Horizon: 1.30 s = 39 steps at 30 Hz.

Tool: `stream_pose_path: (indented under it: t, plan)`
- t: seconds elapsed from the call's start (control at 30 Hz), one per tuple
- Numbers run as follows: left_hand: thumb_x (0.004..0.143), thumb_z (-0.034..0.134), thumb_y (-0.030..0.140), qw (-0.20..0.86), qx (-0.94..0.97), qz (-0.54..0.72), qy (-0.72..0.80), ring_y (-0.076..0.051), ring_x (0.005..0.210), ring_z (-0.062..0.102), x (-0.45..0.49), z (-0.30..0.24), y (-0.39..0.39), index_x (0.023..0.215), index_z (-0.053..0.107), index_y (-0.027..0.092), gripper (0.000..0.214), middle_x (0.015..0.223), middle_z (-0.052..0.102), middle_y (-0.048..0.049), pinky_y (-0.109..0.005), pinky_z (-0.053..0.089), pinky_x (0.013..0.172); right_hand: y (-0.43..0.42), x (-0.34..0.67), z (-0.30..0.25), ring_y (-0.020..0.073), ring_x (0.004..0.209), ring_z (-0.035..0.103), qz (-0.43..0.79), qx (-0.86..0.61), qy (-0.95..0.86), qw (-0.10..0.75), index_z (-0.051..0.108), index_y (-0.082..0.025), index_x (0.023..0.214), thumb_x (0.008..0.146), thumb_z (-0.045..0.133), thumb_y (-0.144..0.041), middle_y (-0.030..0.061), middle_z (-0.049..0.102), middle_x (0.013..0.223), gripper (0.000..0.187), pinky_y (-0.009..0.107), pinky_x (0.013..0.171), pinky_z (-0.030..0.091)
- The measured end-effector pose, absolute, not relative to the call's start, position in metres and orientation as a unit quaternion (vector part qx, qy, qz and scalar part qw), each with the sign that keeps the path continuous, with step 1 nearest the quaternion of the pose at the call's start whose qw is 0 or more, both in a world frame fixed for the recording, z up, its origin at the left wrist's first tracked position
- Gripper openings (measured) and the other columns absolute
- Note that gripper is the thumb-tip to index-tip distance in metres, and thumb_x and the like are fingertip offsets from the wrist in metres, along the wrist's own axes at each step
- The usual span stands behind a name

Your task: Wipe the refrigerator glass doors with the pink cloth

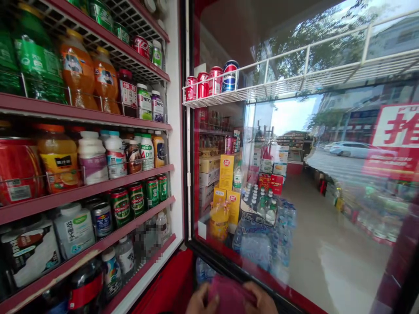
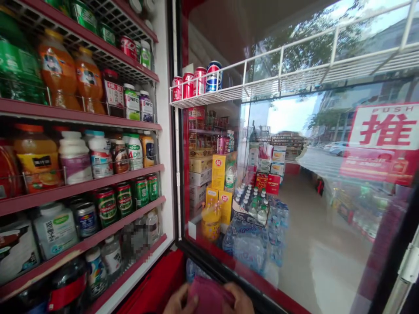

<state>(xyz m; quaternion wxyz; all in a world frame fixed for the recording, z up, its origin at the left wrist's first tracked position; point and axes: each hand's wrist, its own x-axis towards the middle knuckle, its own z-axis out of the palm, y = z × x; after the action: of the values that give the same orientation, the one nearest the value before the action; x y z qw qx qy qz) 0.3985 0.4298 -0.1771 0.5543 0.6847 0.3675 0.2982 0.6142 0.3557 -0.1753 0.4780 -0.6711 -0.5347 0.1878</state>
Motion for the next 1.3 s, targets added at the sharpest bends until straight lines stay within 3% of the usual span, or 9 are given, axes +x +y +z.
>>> stream_pose_path:
  t: [0.13,0.23,0.33,0.47,0.6,0.8,0.93,1.17,1.3]
  plan:
    - [0.095,0.067,0.066,0.497,0.674,0.446,0.315,-0.024,0.094,0.069,0.409,-0.111,0.478,0.099,0.075,0.020,0.047,0.096,0.075,-0.0046,-0.035,0.056,0.086,0.389,0.618,-0.093,0.0264,0.101,0.078,0.031,-0.672,-0.600,0.434,0.078,-0.023,0.107,0.091,0.049,-0.020,0.0074,0.082,0.105,0.033,0.040,0.095,0.059]
    - [0.095,0.068,0.052,0.350,0.711,0.535,0.293,-0.024,0.093,0.069,0.419,-0.041,0.515,0.093,0.078,0.021,0.032,0.096,0.073,-0.0060,-0.034,0.055,0.084,0.424,0.625,-0.018,0.0272,0.106,0.075,-0.107,-0.655,-0.631,0.402,0.074,-0.020,0.116,0.096,0.050,-0.017,0.0094,0.079,0.111,0.031,0.040,0.098,0.056]
    - [0.096,0.066,0.037,0.253,0.729,0.581,0.259,-0.021,0.092,0.069,0.432,0.023,0.549,0.101,0.081,0.023,0.021,0.096,0.072,-0.0052,-0.033,0.053,0.084,0.454,0.632,0.045,0.0259,0.098,0.072,-0.236,-0.649,-0.624,0.366,0.070,-0.020,0.122,0.100,0.054,-0.019,0.0104,0.076,0.117,0.027,0.036,0.088,0.053]
    - [0.095,0.068,0.030,0.209,0.727,0.606,0.247,-0.019,0.090,0.065,0.453,0.083,0.592,0.102,0.081,0.023,0.016,0.097,0.072,-0.0043,-0.031,0.051,0.084,0.484,0.641,0.109,0.0231,0.081,0.066,-0.377,-0.653,-0.595,0.279,0.069,-0.018,0.112,0.106,0.055,-0.024,0.0091,0.072,0.107,0.016,0.035,0.072,0.040]
    - [0.094,0.070,0.027,0.181,0.720,0.620,0.254,-0.020,0.090,0.066,0.477,0.117,0.631,0.101,0.079,0.021,0.013,0.097,0.074,-0.0041,-0.032,0.050,0.086,0.509,0.653,0.151,0.0210,0.079,0.059,-0.469,-0.614,-0.610,0.175,0.070,-0.018,0.109,0.109,0.046,-0.017,0.0094,0.071,0.107,0.023,0.036,0.074,0.031]
    - [0.091,0.073,0.023,0.175,0.710,0.612,0.301,-0.019,0.082,0.069,0.513,0.125,0.667,0.091,0.071,0.021,0.002,0.088,0.074,-0.0022,-0.031,0.051,0.078,0.529,0.659,0.170,0.0313,0.109,0.056,-0.511,-0.585,-0.620,0.109,0.073,-0.018,0.103,0.110,0.046,-0.019,0.0163,0.070,0.119,0.027,0.041,0.083,0.031]
    - [0.089,0.077,0.024,0.150,0.681,0.626,0.349,-0.019,0.074,0.064,0.526,0.119,0.674,0.092,0.061,0.022,0.016,0.082,0.067,-0.0004,-0.032,0.050,0.075,0.531,0.645,0.165,0.0325,0.106,0.060,-0.471,-0.592,-0.653,0.045,0.075,-0.014,0.106,0.107,0.044,-0.012,0.0174,0.070,0.111,0.031,0.043,0.082,0.036]
    - [0.093,0.059,0.012,0.040,0.742,0.604,0.287,-0.021,0.099,0.061,0.529,0.119,0.663,0.085,0.061,0.023,0.014,0.100,0.062,-0.0057,-0.036,0.052,0.093,0.530,0.616,0.148,0.0345,0.106,0.068,-0.396,-0.685,-0.611,0.030,0.073,-0.002,0.122,0.105,0.037,-0.006,0.0267,0.071,0.116,0.040,0.044,0.084,0.048]
    - [0.102,0.048,0.018,0.009,0.792,0.562,0.240,-0.025,0.117,0.065,0.530,0.108,0.651,0.113,0.072,0.020,0.026,0.119,0.070,-0.0116,-0.041,0.053,0.107,0.523,0.620,0.135,0.0382,0.114,0.068,-0.399,-0.677,-0.616,0.050,0.072,0.003,0.128,0.102,0.039,-0.005,0.0309,0.072,0.123,0.043,0.049,0.089,0.052]
